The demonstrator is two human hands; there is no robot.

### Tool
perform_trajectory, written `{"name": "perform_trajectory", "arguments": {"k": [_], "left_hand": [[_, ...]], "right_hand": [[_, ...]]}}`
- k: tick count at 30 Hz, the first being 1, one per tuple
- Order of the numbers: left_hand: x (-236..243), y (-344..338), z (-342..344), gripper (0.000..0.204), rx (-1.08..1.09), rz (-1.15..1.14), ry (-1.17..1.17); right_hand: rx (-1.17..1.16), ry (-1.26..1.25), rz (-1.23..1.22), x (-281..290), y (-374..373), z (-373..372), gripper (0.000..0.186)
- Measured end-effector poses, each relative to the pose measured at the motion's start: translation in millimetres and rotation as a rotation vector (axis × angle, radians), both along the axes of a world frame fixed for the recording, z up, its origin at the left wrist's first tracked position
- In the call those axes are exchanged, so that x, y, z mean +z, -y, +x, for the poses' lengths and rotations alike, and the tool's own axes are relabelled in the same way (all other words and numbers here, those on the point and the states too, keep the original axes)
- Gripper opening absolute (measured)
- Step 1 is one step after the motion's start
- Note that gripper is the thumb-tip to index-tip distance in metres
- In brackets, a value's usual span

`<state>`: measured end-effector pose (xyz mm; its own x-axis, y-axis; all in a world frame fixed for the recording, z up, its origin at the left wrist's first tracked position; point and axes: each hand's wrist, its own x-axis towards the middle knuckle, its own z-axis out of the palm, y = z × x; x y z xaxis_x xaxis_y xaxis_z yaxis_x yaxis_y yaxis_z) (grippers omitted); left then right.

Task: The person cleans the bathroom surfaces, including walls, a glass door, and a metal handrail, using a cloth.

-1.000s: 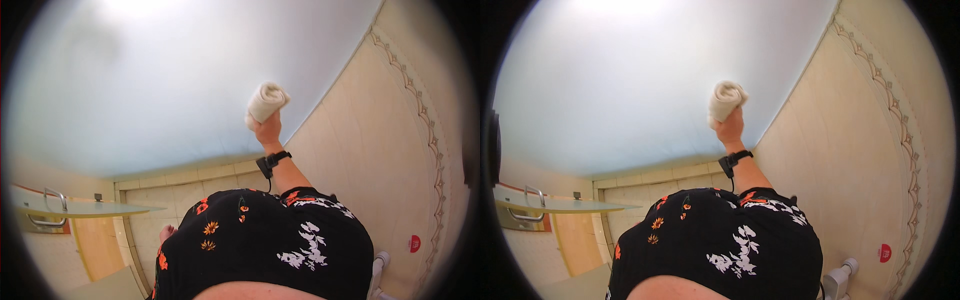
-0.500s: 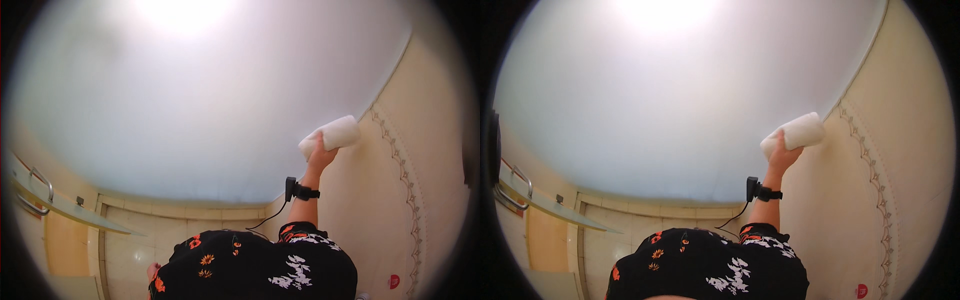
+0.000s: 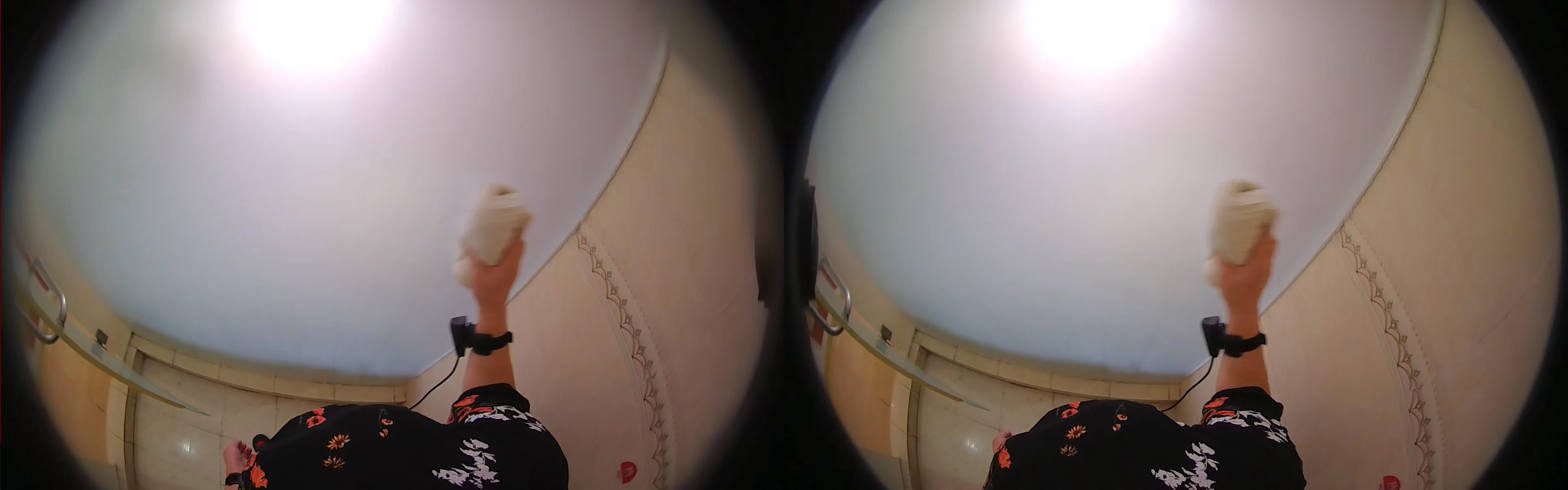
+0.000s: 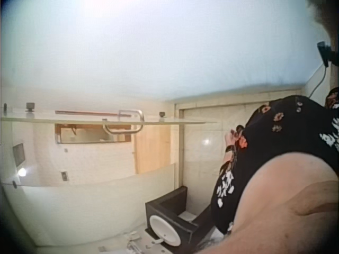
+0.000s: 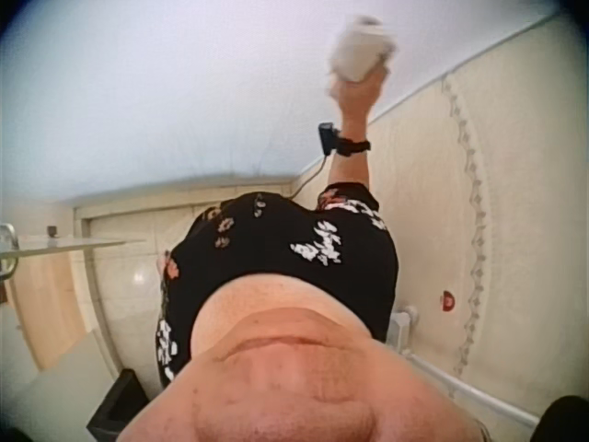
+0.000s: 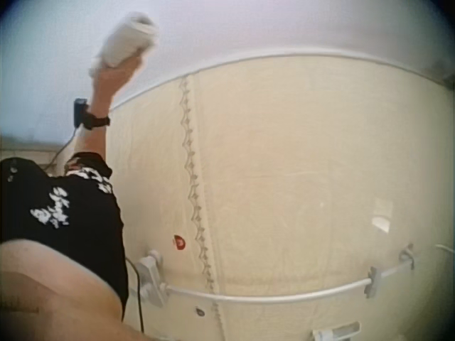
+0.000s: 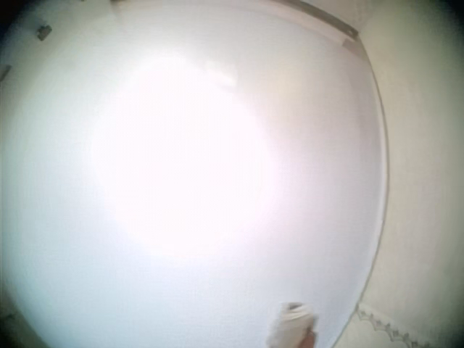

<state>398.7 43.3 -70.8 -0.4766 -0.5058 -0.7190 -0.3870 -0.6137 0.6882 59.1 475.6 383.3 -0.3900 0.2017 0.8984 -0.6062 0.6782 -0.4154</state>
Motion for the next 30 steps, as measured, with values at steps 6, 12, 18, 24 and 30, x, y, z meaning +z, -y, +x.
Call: {"name": "perform_trajectory", "arguments": {"k": [6, 12, 18, 24, 30], "left_hand": [[-12, 10, 12, 0.016, -0.095, -0.012, -0.069], [60, 4, -1, 0.016, 0.064, 0.134, 0.094], [67, 1, -8, 0.014, 0.058, 0.100, 0.095], [77, 6, 18, 0.012, 0.065, 0.010, 0.065], [73, -10, 62, 0.013, 0.199, 0.138, 0.015]], "right_hand": [[-0.047, -0.177, -0.378, 49, -78, -15, 0.063], [-0.329, -0.261, -0.068, 77, -30, -22, 0.066], [-0.098, -0.220, 0.571, 66, 87, 8, 0.058], [0.080, -0.268, 0.476, 72, 70, 2, 0.066], [-0.568, -0.149, -0.049, 110, -75, -51, 0.066]]}}
